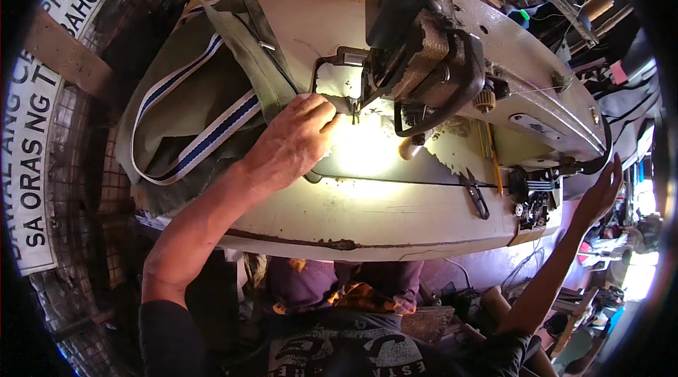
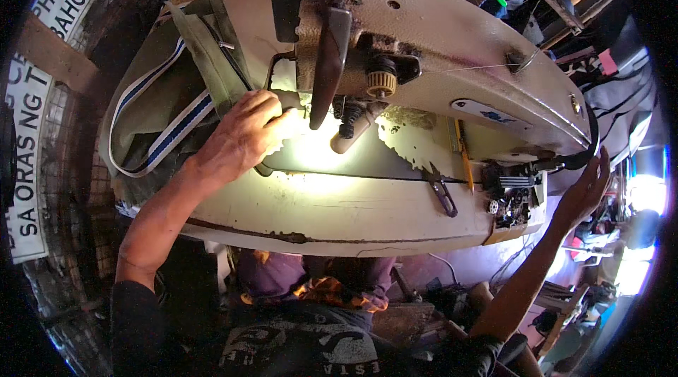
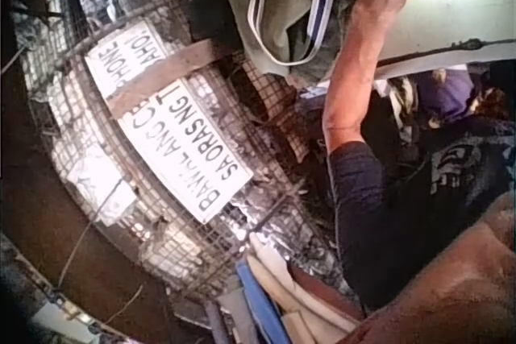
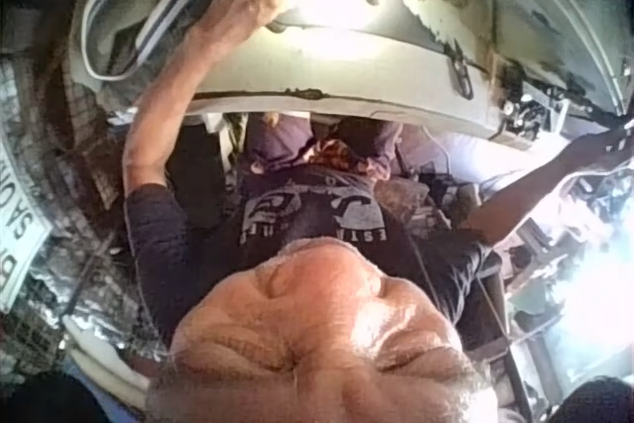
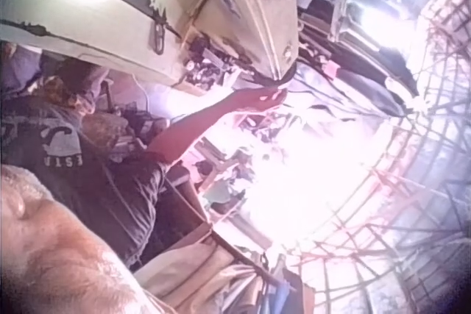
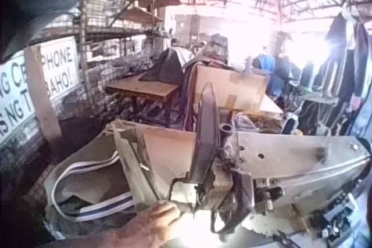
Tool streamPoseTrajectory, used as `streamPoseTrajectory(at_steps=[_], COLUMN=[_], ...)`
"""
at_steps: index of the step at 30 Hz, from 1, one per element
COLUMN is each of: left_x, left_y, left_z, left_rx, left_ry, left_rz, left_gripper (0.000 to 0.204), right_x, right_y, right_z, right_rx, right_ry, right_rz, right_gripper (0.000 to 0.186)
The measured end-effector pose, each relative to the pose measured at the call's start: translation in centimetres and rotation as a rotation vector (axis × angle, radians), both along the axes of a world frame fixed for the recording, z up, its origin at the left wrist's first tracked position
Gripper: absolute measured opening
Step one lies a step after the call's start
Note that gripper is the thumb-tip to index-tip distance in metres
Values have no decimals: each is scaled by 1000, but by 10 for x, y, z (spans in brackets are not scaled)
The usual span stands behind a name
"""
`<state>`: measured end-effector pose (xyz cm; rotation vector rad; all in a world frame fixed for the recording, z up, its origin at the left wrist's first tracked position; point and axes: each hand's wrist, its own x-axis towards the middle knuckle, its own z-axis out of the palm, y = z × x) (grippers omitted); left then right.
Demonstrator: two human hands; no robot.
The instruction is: Sewing a green fabric bag with blue and white straps using an industrial sewing machine.
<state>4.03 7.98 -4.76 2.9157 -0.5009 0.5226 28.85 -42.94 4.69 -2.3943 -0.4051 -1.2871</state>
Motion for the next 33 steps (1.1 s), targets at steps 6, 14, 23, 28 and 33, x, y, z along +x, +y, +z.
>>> streamPoseTrajectory(at_steps=[6,14,23,28,33], left_x=[2,7,9,11,11], left_y=[8,7,11,14,13], left_z=[-11,-15,-16,-18,-18], left_rx=[-177,-156,-171,-79,-157], left_ry=[-5,-31,58,45,15], left_rz=[40,91,90,53,29], left_gripper=[38,45,34,47,43], right_x=[99,154,139,89,55], right_y=[-16,-12,-56,-69,-69], right_z=[52,61,65,-56,-129], right_rx=[-38,-120,-1174,195,739], right_ry=[231,634,149,193,337], right_rz=[57,26,11,6,203], right_gripper=[41,52,53,36,43])
